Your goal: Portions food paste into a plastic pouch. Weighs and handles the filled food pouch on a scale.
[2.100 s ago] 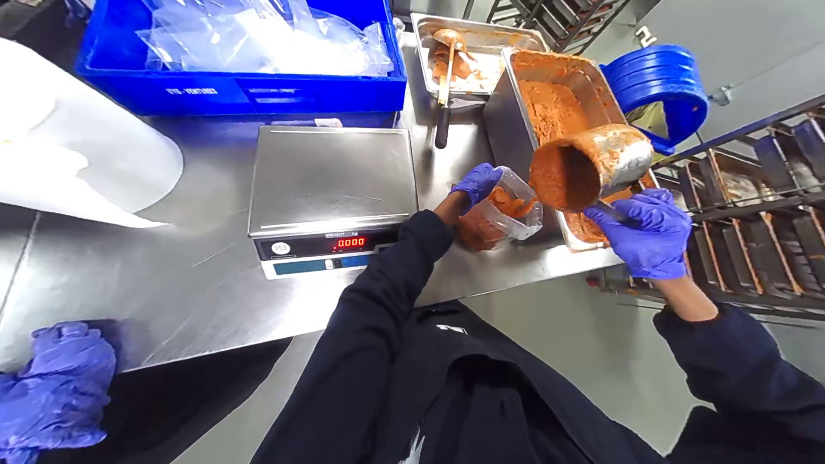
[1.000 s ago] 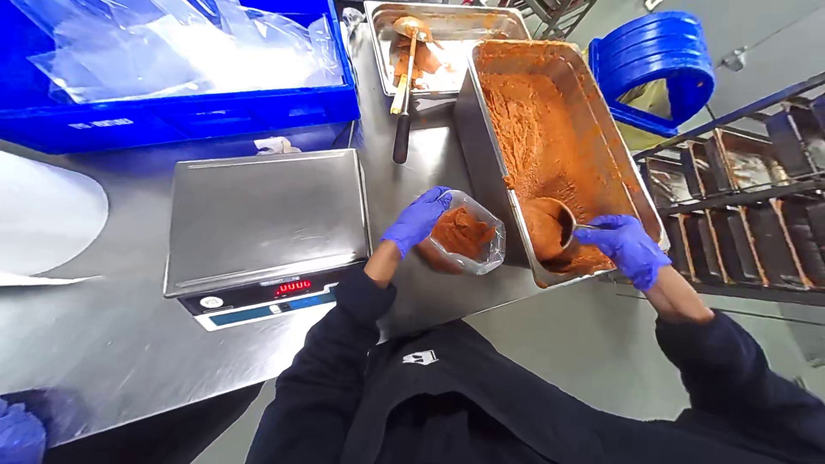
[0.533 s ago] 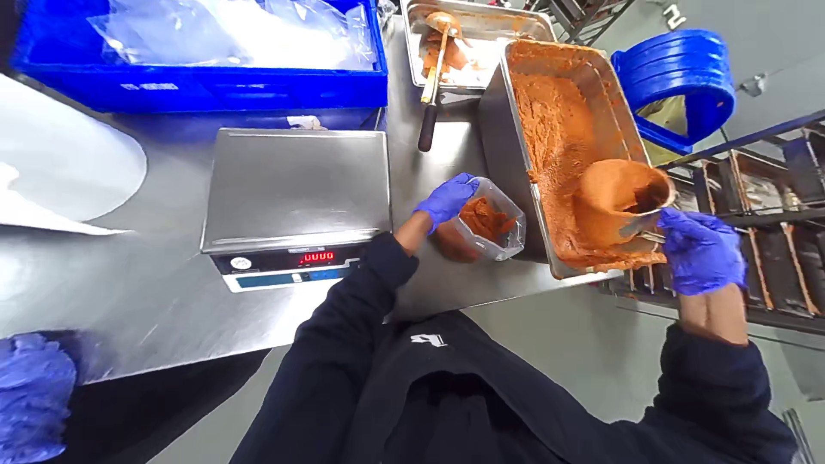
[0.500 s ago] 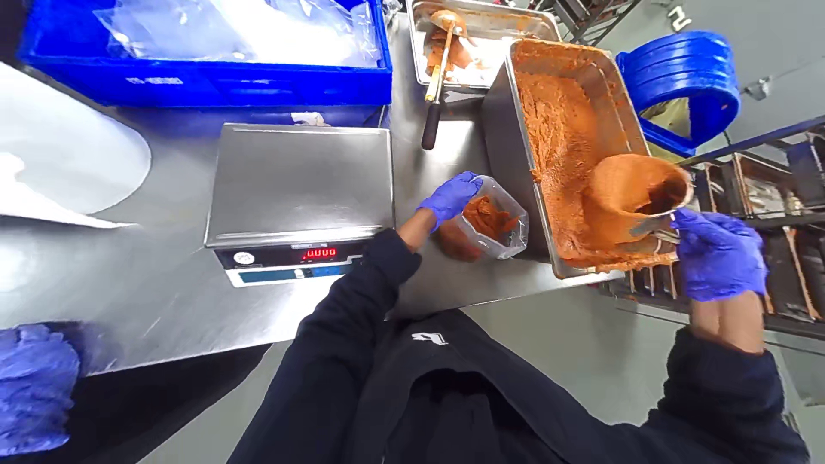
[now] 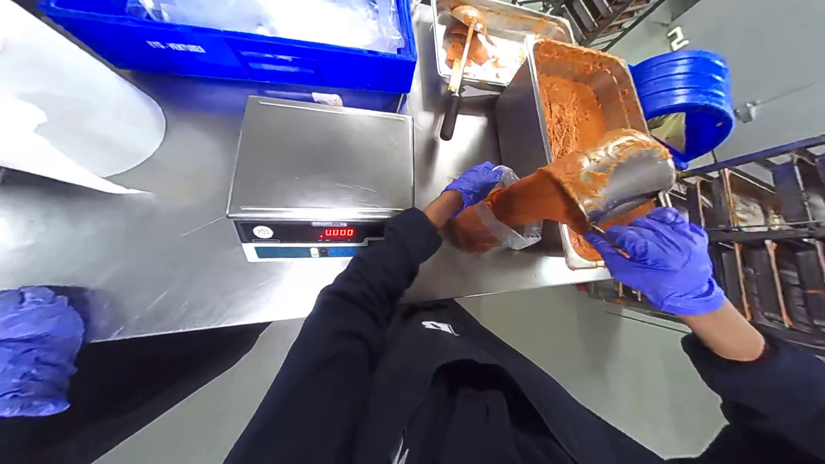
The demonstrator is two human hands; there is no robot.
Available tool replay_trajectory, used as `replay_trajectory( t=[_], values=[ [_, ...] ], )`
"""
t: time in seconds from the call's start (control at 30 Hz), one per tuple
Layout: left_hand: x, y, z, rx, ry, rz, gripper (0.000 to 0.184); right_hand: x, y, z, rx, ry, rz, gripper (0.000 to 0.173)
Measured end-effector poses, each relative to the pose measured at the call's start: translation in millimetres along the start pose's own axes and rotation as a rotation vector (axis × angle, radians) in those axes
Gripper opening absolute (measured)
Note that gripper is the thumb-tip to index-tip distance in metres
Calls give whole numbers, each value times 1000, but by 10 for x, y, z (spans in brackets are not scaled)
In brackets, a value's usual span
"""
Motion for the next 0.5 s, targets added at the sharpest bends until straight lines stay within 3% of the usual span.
replay_trajectory(
  t=[0.07,0.2,0.33,0.5],
  values=[
    [-11,-84,43,-43,-44,-29,43,-85,-60,9,-21,46,-57,34],
    [-312,-400,239,-53,-77,88,44,-182,-145,-111,-23,60,-116,35],
    [-319,-405,206,-82,-185,156,40,-302,-168,-162,2,99,-132,35],
    [-380,-420,211,-36,-21,91,45,-362,-9,119,-14,75,-163,34]
  ],
)
Point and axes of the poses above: each hand's wrist, its own y-axis away from the middle knuckle, its own z-axis out of the palm, x = y × z, the point moved 2 cm from there along -y, towards the middle knuckle, and after that the axes turned 9 degrees about x, right-handed, at the moved point
